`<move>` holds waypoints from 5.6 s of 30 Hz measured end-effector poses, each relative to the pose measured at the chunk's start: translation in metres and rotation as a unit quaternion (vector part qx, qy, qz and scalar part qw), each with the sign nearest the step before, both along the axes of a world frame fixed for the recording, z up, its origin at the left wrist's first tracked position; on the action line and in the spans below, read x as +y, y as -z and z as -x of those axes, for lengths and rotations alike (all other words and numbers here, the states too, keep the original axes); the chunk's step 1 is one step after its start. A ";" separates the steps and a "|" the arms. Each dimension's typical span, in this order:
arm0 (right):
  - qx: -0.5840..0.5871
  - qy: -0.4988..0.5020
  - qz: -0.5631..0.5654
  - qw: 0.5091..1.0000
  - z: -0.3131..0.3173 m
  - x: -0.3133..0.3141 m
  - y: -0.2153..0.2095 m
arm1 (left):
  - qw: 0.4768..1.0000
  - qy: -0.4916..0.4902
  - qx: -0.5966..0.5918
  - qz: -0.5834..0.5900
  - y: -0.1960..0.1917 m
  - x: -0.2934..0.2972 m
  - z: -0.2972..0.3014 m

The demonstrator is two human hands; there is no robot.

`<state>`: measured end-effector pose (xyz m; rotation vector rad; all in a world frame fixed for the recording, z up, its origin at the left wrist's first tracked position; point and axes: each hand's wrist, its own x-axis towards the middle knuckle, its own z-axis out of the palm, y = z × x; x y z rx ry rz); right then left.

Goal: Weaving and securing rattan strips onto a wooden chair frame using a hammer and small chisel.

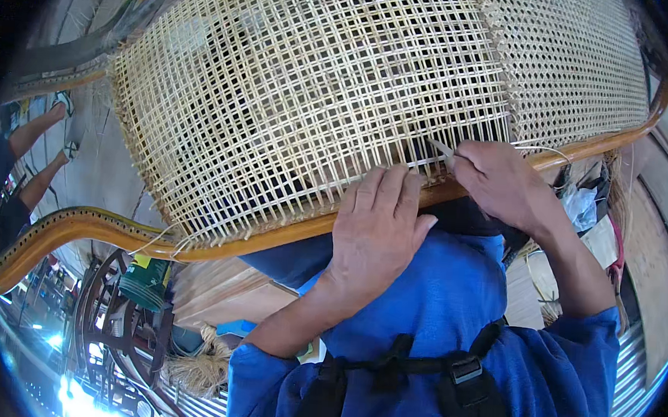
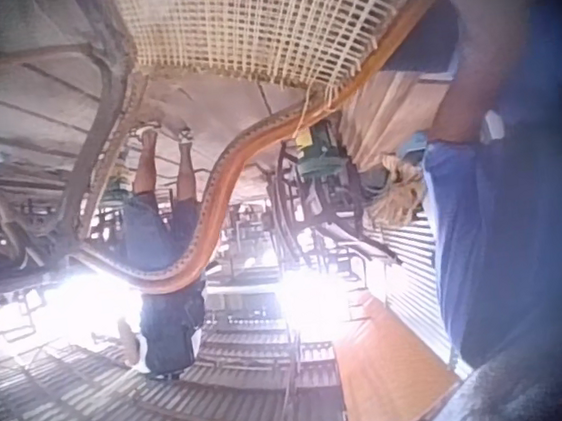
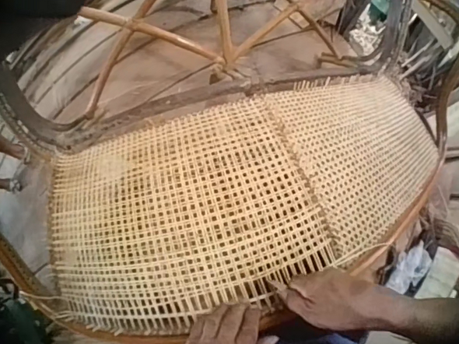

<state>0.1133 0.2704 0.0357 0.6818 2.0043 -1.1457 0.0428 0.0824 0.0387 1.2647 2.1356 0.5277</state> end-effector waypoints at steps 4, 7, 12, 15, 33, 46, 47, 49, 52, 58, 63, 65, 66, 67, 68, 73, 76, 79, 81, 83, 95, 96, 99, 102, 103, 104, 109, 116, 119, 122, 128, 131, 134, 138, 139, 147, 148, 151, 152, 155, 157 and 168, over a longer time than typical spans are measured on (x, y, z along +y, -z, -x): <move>0.169 -0.093 -0.014 0.981 -0.002 0.006 0.018 | 1.000 0.016 0.007 0.014 0.010 0.008 -0.002; 0.167 -0.108 -0.002 0.980 0.003 0.009 0.020 | 1.000 0.006 0.020 0.004 0.018 0.009 -0.004; -0.001 0.028 -0.002 1.000 0.008 -0.005 -0.006 | 1.000 -0.001 -0.006 -0.009 0.003 0.008 0.002; -0.023 0.155 0.109 0.982 -0.011 -0.019 -0.036 | 0.988 -0.029 -0.128 -0.079 -0.022 -0.001 0.004; -0.093 0.343 0.205 0.912 -0.013 -0.033 -0.057 | 0.807 -0.243 -0.527 0.112 0.010 0.030 0.017; -0.064 0.356 0.247 0.899 -0.002 -0.034 -0.030 | 0.775 -0.297 -0.544 0.122 0.010 0.034 0.016; -0.035 0.380 0.221 0.898 -0.005 -0.038 -0.031 | 0.797 -0.289 -0.518 0.114 0.012 0.035 0.012; -0.063 0.376 0.225 0.897 -0.003 -0.033 -0.035 | 0.803 -0.278 -0.510 0.135 0.010 0.038 0.016; -0.087 0.374 0.220 0.897 -0.009 -0.025 -0.045 | 0.907 -0.168 -0.376 0.083 0.008 0.031 0.009; -0.095 0.345 0.178 0.917 -0.012 -0.008 -0.047 | 0.872 -0.192 -0.443 0.077 0.017 0.044 0.000; -0.101 0.334 0.225 0.910 -0.011 -0.002 -0.039 | 0.827 -0.229 -0.495 0.134 0.009 0.054 0.006; -0.097 0.357 0.228 0.900 -0.007 -0.008 -0.038 | 0.825 -0.244 -0.493 0.128 0.012 0.053 0.004; -0.093 0.380 0.230 0.891 -0.007 -0.011 -0.040 | 0.822 -0.259 -0.493 0.121 0.012 0.051 0.001; -0.094 0.379 0.230 0.891 -0.009 -0.013 -0.039 | 0.821 -0.260 -0.493 0.122 0.014 0.050 0.000; -0.087 0.408 0.247 0.875 -0.013 -0.015 -0.038 | 0.837 -0.244 -0.474 0.122 0.016 0.050 -0.001; -0.066 0.358 0.199 0.910 -0.036 -0.005 -0.046 | 0.882 -0.184 -0.431 0.051 0.000 0.040 0.001; -0.002 0.276 0.063 0.959 -0.056 0.009 -0.047 | 0.969 -0.092 -0.218 -0.075 -0.009 0.041 -0.014; 0.025 0.238 -0.009 0.971 -0.062 0.021 -0.047 | 0.991 -0.035 -0.128 -0.032 -0.016 0.052 -0.021; 0.019 0.226 -0.029 0.974 -0.064 0.025 -0.044 | 0.998 0.021 -0.038 -0.034 -0.014 0.057 -0.023; 0.002 0.232 -0.012 0.973 -0.063 0.028 -0.044 | 0.999 0.031 -0.018 -0.029 -0.005 0.059 -0.029; -0.078 0.420 0.121 0.896 -0.049 0.035 -0.043 | 0.995 0.093 0.008 0.022 0.015 0.054 -0.036; -0.078 0.438 0.128 0.886 -0.047 0.035 -0.042 | 0.996 0.090 0.013 0.017 0.016 0.053 -0.036; -0.045 0.400 0.058 0.914 -0.054 0.029 -0.048 | 0.996 0.085 0.018 0.008 0.016 0.049 -0.036; -0.024 0.357 0.080 0.930 -0.052 0.022 -0.047 | 0.997 0.072 0.027 -0.003 0.017 0.048 -0.039; -0.043 0.354 0.092 0.930 -0.047 0.021 -0.048 | 0.998 0.056 0.037 0.008 0.017 0.048 -0.039; -0.045 0.353 0.091 0.930 -0.045 0.020 -0.046 | 0.998 0.040 0.047 0.019 0.018 0.049 -0.038; -0.046 0.289 0.080 0.953 -0.047 0.020 -0.030 | 0.998 0.017 0.046 0.026 0.023 0.051 -0.039; -0.059 0.354 0.117 0.926 -0.032 0.030 -0.040 | 0.999 0.005 0.045 0.021 0.025 0.054 -0.040; -0.050 0.315 0.106 0.942 -0.035 0.031 -0.048 | 0.998 0.053 0.020 0.020 0.003 0.047 -0.032; -0.045 0.292 0.127 0.947 -0.036 0.020 -0.053 | 0.998 0.061 0.014 0.013 -0.005 0.029 -0.040; -0.015 0.266 0.118 0.957 -0.027 0.002 -0.040 | 0.999 0.013 0.048 0.009 0.005 0.028 -0.045; -0.002 0.224 0.103 0.969 -0.029 0.007 -0.031 | 0.997 -0.017 0.077 -0.003 0.006 0.032 -0.044; -0.057 0.270 0.117 0.954 -0.026 0.009 -0.027 | 0.999 -0.031 0.035 0.006 0.009 0.035 -0.044; 0.069 0.216 0.092 0.970 -0.034 0.005 -0.022 | 0.998 -0.056 0.017 0.010 0.011 0.040 -0.042; 0.106 0.156 0.046 0.981 -0.034 0.008 -0.022 | 0.997 -0.063 0.029 0.015 0.014 0.042 -0.044; 0.139 -0.125 -0.089 0.978 -0.005 0.042 -0.028 | 0.996 -0.078 0.023 0.028 0.012 0.047 -0.043; 0.159 -0.142 -0.089 0.973 -0.005 0.046 -0.026 | 0.996 -0.079 0.015 0.025 0.012 0.047 -0.042; 0.183 -0.138 -0.057 0.972 0.001 0.047 -0.028 | 0.996 -0.083 0.005 0.033 0.011 0.045 -0.038; 0.180 -0.121 -0.032 0.976 0.003 0.044 -0.030 | 0.996 -0.087 -0.001 0.034 0.011 0.044 -0.038; 0.177 -0.022 -0.015 0.984 0.003 0.030 -0.031 | 0.996 -0.083 -0.027 0.006 0.009 0.037 -0.030; 0.218 -0.005 -0.046 0.975 0.002 0.014 -0.030 | 0.995 -0.063 -0.057 -0.054 0.005 0.022 -0.021; 0.276 -0.327 -0.245 0.870 0.040 -0.078 -0.027 | 0.990 -0.064 0.124 -0.021 -0.004 -0.105 0.039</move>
